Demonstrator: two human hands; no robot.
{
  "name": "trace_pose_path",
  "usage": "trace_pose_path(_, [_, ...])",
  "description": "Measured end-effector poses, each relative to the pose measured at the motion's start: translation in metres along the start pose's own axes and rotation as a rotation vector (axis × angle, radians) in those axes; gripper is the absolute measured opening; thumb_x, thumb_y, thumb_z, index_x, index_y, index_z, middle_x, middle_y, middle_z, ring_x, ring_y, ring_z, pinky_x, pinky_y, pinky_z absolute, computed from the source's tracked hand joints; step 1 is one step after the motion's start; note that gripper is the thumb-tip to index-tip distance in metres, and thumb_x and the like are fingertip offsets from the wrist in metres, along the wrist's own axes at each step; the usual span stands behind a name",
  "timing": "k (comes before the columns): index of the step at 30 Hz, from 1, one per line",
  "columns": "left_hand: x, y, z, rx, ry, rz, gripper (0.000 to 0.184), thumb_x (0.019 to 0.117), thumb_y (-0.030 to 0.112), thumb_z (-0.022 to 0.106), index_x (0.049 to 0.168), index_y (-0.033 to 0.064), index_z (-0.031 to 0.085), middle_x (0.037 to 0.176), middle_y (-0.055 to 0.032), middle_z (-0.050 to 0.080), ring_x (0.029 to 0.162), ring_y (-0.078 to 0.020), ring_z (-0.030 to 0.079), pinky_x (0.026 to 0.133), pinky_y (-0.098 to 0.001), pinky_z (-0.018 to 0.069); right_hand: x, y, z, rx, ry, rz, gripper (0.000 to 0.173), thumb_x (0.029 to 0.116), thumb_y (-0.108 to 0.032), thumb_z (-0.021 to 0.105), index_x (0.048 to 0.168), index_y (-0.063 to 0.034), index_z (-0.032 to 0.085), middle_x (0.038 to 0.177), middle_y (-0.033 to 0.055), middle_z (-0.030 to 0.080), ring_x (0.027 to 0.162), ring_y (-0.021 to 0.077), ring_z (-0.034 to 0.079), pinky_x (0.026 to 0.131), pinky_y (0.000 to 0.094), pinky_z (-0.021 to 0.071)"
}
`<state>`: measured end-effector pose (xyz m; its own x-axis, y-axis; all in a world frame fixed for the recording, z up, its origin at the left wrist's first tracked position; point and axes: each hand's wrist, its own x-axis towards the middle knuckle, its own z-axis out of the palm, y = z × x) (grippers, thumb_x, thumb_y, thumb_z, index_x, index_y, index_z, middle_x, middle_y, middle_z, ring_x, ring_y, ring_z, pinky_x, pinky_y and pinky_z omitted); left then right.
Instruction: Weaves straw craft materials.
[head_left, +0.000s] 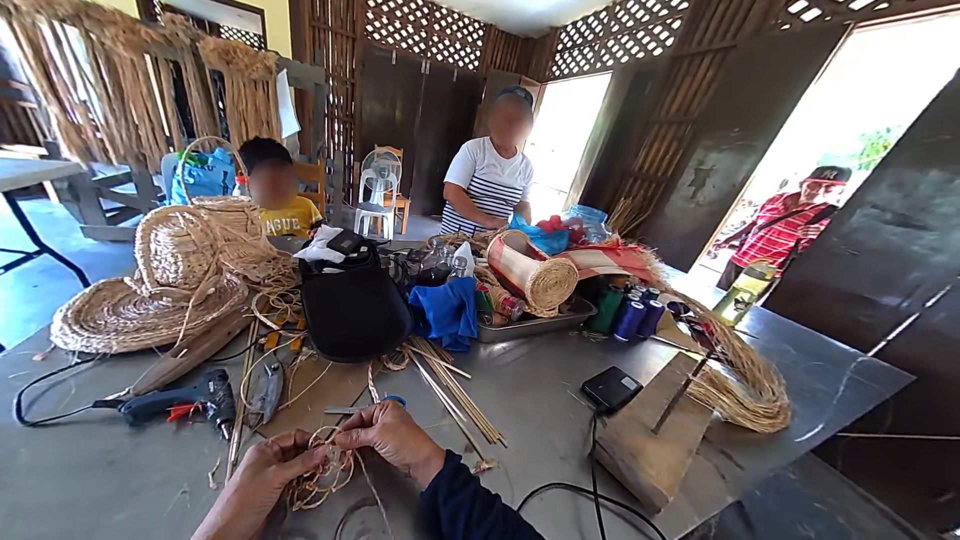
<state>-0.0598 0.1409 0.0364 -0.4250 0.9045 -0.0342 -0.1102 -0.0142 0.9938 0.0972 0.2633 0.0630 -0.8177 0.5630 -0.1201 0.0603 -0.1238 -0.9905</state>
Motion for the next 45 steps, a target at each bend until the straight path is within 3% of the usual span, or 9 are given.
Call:
trace_pose_path(9, [-0.003,0.002,-0.003,-0.177,-0.012,-0.044,0.021,0.0911,-0.011,0.060,0.082,0.0062,0.068,0.074,-0.0009,0.072,0.062,-0.0070,0.068,0.060,-0.0229,0.0584,-0.001,-0.002,0.001,0.002,-0.019,-0.005,0.005,0.0970,0.001,0.065,0.096,0.0025,0.070,0.078,0.0004,0.069,0.067,0.0042,0.064,0.066,0.0228,0.0559])
trace_pose_path(14, [-0.004,0.005,0.002,-0.169,-0.014,0.011,0.013,0.0907,-0.006,0.062,0.086,0.0047,0.068,0.076,-0.0013,0.071,0.063,-0.0074,0.066,0.060,-0.0222,0.0571,-0.004,-0.004,0.001,-0.057,0.019,-0.042,0.007,0.0968,-0.001,0.065,0.100,0.0043,0.069,0.082,0.0021,0.070,0.070,0.0058,0.066,0.070,0.0240,0.0572])
trace_pose_path(17, [-0.008,0.014,0.004,-0.138,0.029,-0.008,0.010,0.0924,-0.006,0.064,0.090,0.0024,0.068,0.079,-0.0016,0.071,0.069,-0.0086,0.068,0.066,-0.0247,0.0586,-0.002,-0.004,0.002,-0.053,0.004,-0.038,0.010,0.0973,0.000,0.064,0.105,0.0049,0.069,0.085,0.0034,0.071,0.074,0.0080,0.068,0.073,0.0255,0.0588])
trace_pose_path(21, [-0.006,0.017,0.003,-0.101,0.074,-0.043,0.004,0.0920,-0.004,0.067,0.092,-0.0001,0.067,0.080,-0.0029,0.070,0.070,-0.0093,0.067,0.068,-0.0260,0.0583,0.000,-0.004,0.001,0.038,-0.003,-0.007,0.014,0.1020,-0.001,0.056,0.105,0.0036,0.069,0.086,0.0042,0.073,0.076,0.0105,0.070,0.075,0.0283,0.0603])
trace_pose_path(27, [-0.005,0.017,0.003,-0.081,0.107,-0.035,0.005,0.0897,-0.004,0.072,0.089,-0.0006,0.068,0.076,-0.0026,0.069,0.065,-0.0084,0.066,0.064,-0.0241,0.0571,-0.001,-0.008,-0.003,0.090,0.014,0.034,0.037,0.1115,-0.015,0.038,0.105,0.0025,0.070,0.082,0.0050,0.073,0.072,0.0130,0.071,0.069,0.0301,0.0603])
trace_pose_path(33, [-0.005,0.017,0.005,-0.089,0.125,-0.039,0.005,0.0894,-0.004,0.072,0.089,-0.0009,0.067,0.075,-0.0028,0.068,0.063,-0.0086,0.065,0.062,-0.0241,0.0571,-0.008,-0.014,-0.005,-0.086,-0.052,-0.003,0.010,0.0977,0.003,0.058,0.102,0.0039,0.067,0.080,0.0042,0.072,0.069,0.0118,0.070,0.068,0.0274,0.0609])
trace_pose_path(38, [-0.004,0.017,0.006,-0.047,0.093,-0.060,0.005,0.0901,-0.002,0.071,0.090,-0.0004,0.067,0.077,-0.0032,0.067,0.065,-0.0090,0.064,0.062,-0.0246,0.0562,-0.007,-0.009,-0.003,-0.087,-0.034,-0.011,0.008,0.0962,0.006,0.060,0.093,0.0022,0.067,0.072,0.0029,0.071,0.063,0.0102,0.069,0.065,0.0260,0.0604])
trace_pose_path(45, [-0.006,0.021,0.006,-0.020,0.089,-0.068,0.006,0.0895,-0.002,0.071,0.089,-0.0001,0.065,0.074,-0.0027,0.067,0.063,-0.0093,0.065,0.062,-0.0251,0.0572,-0.005,-0.009,-0.005,-0.080,0.007,-0.019,0.007,0.0967,0.005,0.062,0.095,0.0019,0.068,0.076,0.0030,0.072,0.067,0.0106,0.070,0.068,0.0264,0.0610])
